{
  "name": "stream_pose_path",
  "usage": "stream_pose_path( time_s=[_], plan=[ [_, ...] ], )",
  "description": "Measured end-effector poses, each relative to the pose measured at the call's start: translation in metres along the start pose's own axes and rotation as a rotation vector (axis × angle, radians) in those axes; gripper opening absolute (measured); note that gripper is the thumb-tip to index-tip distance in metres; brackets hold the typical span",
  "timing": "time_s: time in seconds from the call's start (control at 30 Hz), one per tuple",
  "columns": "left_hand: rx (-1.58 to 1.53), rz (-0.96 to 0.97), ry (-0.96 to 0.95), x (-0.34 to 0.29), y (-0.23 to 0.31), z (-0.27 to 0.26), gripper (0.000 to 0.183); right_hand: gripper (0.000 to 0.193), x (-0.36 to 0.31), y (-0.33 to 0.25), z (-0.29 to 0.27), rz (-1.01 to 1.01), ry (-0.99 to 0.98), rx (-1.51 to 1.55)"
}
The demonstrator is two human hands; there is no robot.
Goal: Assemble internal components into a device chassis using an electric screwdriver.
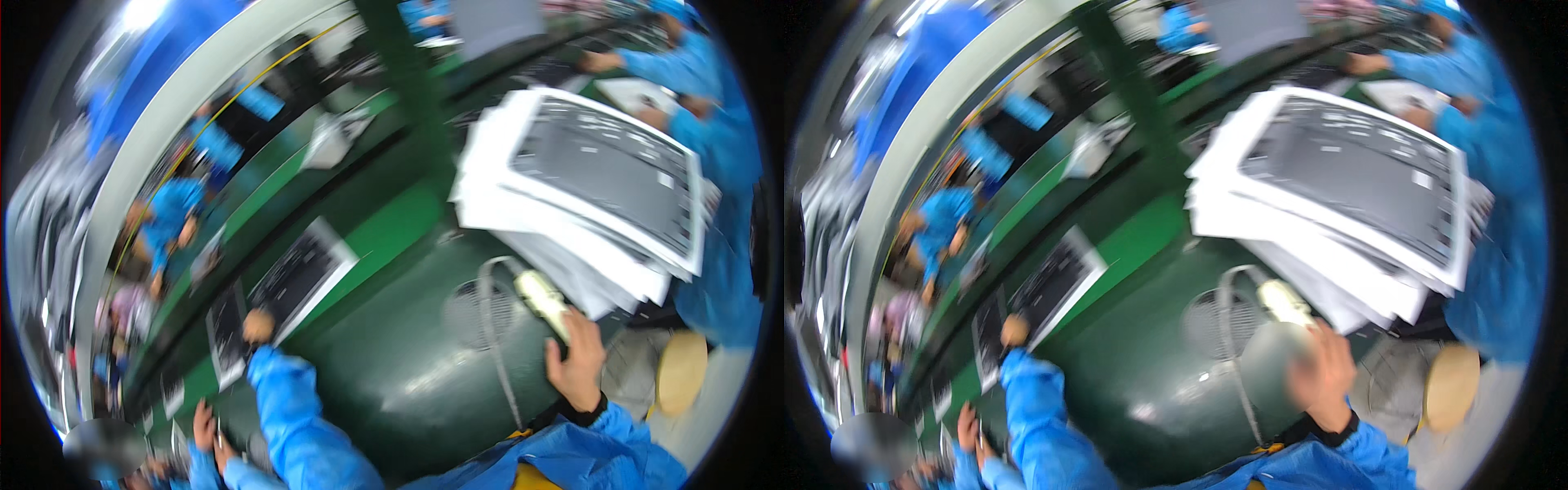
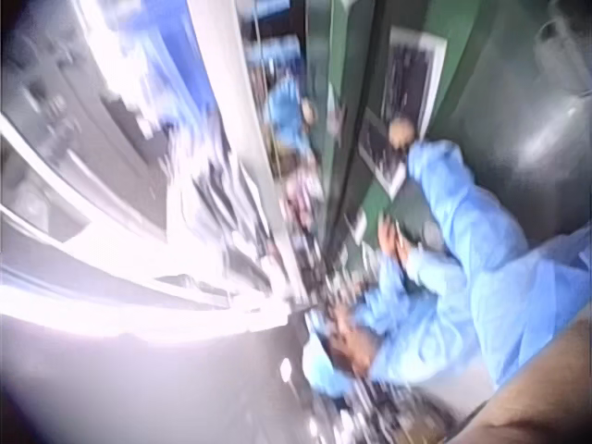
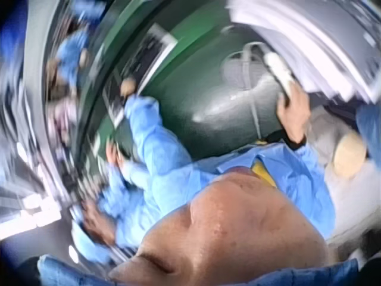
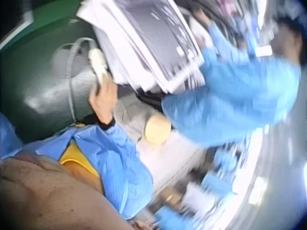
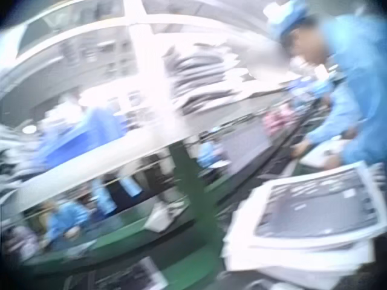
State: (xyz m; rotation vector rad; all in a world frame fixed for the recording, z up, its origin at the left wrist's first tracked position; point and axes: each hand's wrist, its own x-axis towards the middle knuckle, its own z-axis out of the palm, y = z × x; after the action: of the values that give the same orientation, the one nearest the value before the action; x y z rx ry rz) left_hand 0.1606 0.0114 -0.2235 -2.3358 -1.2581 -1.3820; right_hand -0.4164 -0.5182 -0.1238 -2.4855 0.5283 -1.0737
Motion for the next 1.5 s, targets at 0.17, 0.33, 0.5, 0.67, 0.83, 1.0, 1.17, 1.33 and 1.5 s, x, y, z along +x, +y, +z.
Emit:
stream_pose_path(
  time_s=[0.17,0.33,0.5,0.67,0.83,1.0,1.17,1.33,1.5],
  plan=[
    [-0.493,0.591,-0.992,0.003,0.016,-0.143,0.029,0.044,-0.01,0.009,-0.013,0.108,-0.018,-0.198],
    [-0.89,0.714,-1.226,0.033,-0.038,-0.134,0.03,0.048,-0.014,0.003,-0.013,0.053,-0.011,-0.1],
    [-0.959,0.696,-1.38,-0.028,-0.04,-0.313,0.03,0.05,-0.019,0.004,-0.01,0.063,0.044,-0.131],
    [-1.015,0.746,-1.477,-0.059,-0.067,-0.4,0.029,0.05,-0.025,0.011,0.002,0.026,0.085,-0.148],
    [-1.04,0.818,-1.562,-0.084,-0.092,-0.444,0.029,0.06,-0.029,0.014,0.007,-0.015,0.113,-0.122],
    [-1.045,0.887,-1.615,-0.098,-0.115,-0.472,0.029,0.051,-0.033,0.018,0.008,-0.024,0.127,-0.132],
    [-1.046,0.949,-1.648,-0.107,-0.132,-0.491,0.029,0.041,-0.037,0.024,0.015,-0.021,0.19,-0.152],
    [-1.069,0.919,-1.645,-0.105,-0.167,-0.496,0.029,0.045,-0.019,0.015,0.027,0.025,0.134,-0.185],
    [-1.065,0.953,-1.662,-0.104,-0.176,-0.504,0.029,0.058,-0.014,0.019,0.016,0.039,0.128,-0.11]
  ],
)
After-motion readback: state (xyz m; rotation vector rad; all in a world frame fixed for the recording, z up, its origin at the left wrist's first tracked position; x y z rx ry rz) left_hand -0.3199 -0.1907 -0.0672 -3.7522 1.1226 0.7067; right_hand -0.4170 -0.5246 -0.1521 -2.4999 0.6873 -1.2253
